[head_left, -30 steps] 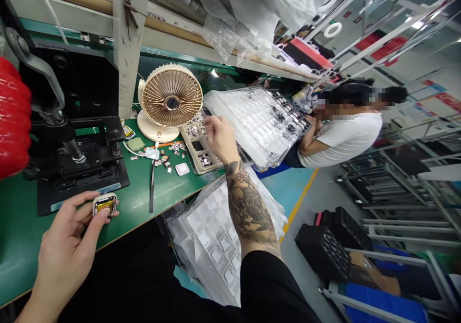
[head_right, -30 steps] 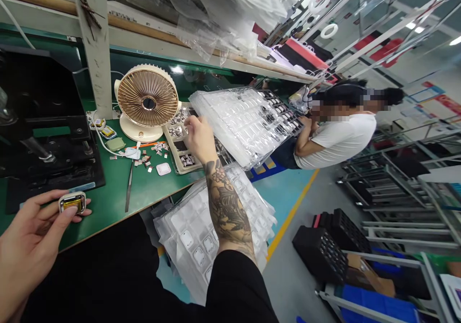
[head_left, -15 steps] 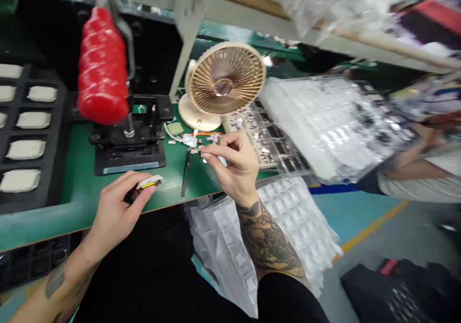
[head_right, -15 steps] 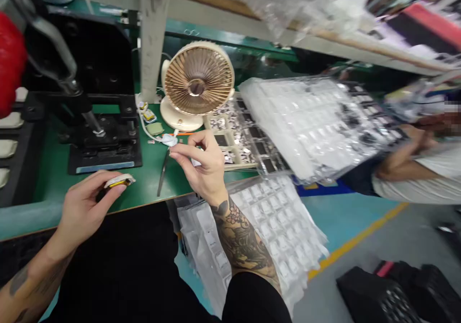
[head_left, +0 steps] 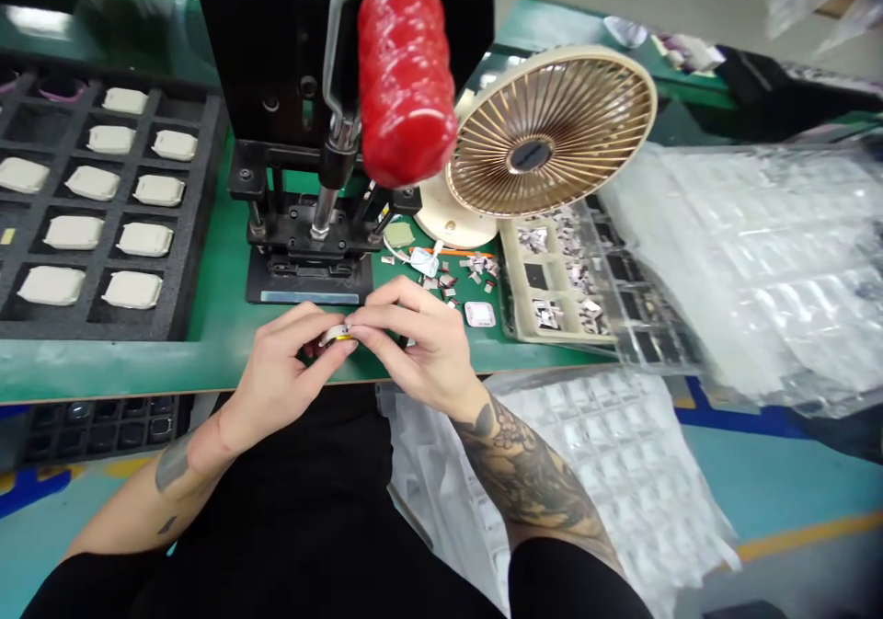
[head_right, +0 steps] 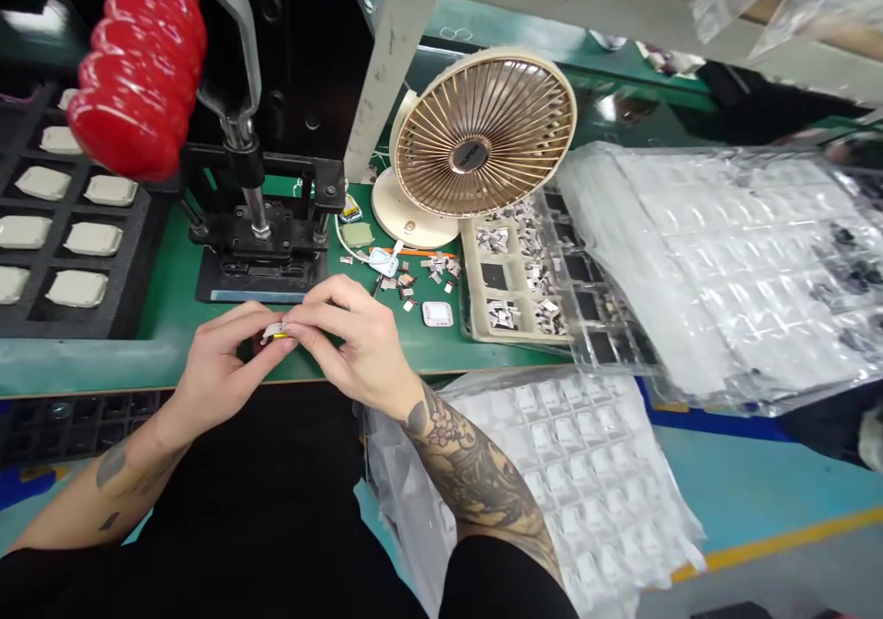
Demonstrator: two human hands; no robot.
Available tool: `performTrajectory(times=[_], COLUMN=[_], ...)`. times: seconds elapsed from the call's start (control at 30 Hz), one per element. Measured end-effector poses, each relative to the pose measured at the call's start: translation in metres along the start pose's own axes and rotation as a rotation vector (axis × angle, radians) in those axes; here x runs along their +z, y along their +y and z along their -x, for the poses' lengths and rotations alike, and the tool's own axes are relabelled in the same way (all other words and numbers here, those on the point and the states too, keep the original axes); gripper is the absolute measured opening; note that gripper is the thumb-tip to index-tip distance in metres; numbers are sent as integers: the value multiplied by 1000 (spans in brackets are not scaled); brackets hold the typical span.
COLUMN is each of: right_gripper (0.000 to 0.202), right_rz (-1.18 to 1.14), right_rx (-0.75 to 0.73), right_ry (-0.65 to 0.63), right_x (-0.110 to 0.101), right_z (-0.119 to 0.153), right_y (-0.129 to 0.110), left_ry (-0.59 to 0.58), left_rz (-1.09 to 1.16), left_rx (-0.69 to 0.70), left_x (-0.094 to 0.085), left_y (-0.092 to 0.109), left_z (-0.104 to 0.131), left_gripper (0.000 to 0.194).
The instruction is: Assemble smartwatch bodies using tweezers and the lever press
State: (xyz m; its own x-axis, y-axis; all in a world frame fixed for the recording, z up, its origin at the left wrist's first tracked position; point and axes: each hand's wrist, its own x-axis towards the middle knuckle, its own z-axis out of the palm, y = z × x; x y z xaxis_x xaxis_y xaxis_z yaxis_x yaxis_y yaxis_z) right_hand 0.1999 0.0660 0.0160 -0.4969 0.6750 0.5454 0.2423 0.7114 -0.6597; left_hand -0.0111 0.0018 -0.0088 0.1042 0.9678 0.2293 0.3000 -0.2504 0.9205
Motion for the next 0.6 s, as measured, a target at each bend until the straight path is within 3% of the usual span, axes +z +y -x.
performTrajectory(times=[0.2, 0.33, 0.43, 0.53, 0.6], right_gripper=[47, 40, 37, 47, 52], right_rz=[321, 363, 401, 448, 437], right_rx=[-229, -303, -254, -141, -65], right_ry=[-131, -142, -136, -48, 76], right_x=[5, 9, 6, 1, -1], right_z=[12, 13, 18, 43, 73], right_y=[6, 9, 3, -10, -19], left_ry=[-28, -44, -57, 120, 294], left_rz=[48, 23, -14, 25, 87], left_rx=[-84, -46, -37, -87, -129], left_x=[-4, -7, -7, -4, -1], left_y=[0, -3, -1, 5, 9], left_z=[0, 1, 1, 2, 4], left_gripper=[33, 31, 30, 19, 28])
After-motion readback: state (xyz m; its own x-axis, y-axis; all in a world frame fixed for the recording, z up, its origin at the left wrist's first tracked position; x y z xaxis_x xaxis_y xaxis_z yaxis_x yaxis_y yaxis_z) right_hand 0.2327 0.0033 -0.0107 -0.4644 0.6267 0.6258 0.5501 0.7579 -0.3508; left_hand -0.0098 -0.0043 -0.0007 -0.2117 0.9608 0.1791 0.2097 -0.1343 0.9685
